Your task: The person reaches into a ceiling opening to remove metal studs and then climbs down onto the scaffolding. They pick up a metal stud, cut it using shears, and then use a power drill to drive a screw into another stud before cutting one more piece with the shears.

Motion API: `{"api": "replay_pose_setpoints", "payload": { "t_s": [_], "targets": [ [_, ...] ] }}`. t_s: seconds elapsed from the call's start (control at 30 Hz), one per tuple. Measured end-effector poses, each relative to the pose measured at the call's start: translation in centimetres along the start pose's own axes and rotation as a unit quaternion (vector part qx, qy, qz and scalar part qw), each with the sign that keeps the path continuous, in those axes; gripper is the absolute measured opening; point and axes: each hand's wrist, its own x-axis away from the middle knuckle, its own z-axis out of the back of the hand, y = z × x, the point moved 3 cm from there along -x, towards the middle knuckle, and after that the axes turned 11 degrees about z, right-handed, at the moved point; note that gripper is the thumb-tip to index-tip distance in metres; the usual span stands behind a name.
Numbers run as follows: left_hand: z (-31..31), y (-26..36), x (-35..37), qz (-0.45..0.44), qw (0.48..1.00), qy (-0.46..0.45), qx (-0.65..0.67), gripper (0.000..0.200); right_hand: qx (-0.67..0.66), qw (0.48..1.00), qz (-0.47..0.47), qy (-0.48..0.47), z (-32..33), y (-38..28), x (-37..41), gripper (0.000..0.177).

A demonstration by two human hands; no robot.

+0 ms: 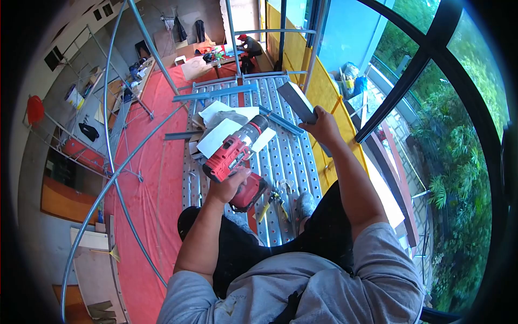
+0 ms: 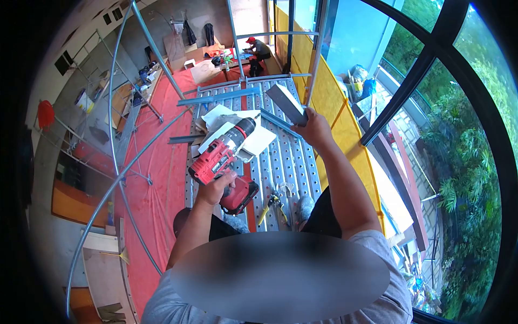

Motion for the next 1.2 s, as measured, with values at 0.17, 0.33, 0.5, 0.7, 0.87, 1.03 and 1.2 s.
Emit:
{"api": "replay_pose_setpoints", "payload": {
  "t_s": [0.17, 0.33, 0.5, 0.7, 0.87, 1.03, 1.2],
  "targets": [
    [-0.4, 0.3, 0.1, -0.116, 0.98, -0.002, -0.162, 0.039, -0.065, 0.995, -0.016, -0.078, -1.8, 0.4, -0.1, 0.055],
    [-2.4, 0.8, 0.9, -0.123, 0.962, -0.008, -0.242, 0.044, -0.185, 0.979, -0.023, -0.086, -2.2, 0.0, -0.3, 0.052],
    [-2.5, 0.3, 0.5, -0.091, 0.966, 0.001, -0.243, 0.043, -0.409, 0.907, -0.003, -0.096, -4.7, 3.3, -0.7, 0.043],
    [-2.1, 0.3, 0.5, -0.074, 0.969, 0.003, -0.235, 0.042, -0.441, 0.896, -0.039, -0.043, -5.3, 3.9, -1.1, 0.071],
    [-2.5, 1.1, 0.8, -0.09, 0.965, 0.0, -0.245, 0.04, -0.441, 0.896, 0.014, -0.053, -4.4, 1.6, -0.6, 0.066],
    [-2.6, 0.5, 0.4, -0.111, 0.963, 0.001, -0.246, 0.041, -0.38, 0.923, 0.052, -0.025, -2.9, -0.5, 0.0, 0.061],
    [-2.7, 0.2, 0.2, -0.124, 0.962, -0.004, -0.242, 0.043, -0.379, 0.921, 0.081, -0.031, -2.7, -0.7, 0.0, 0.058]
  ]
}}
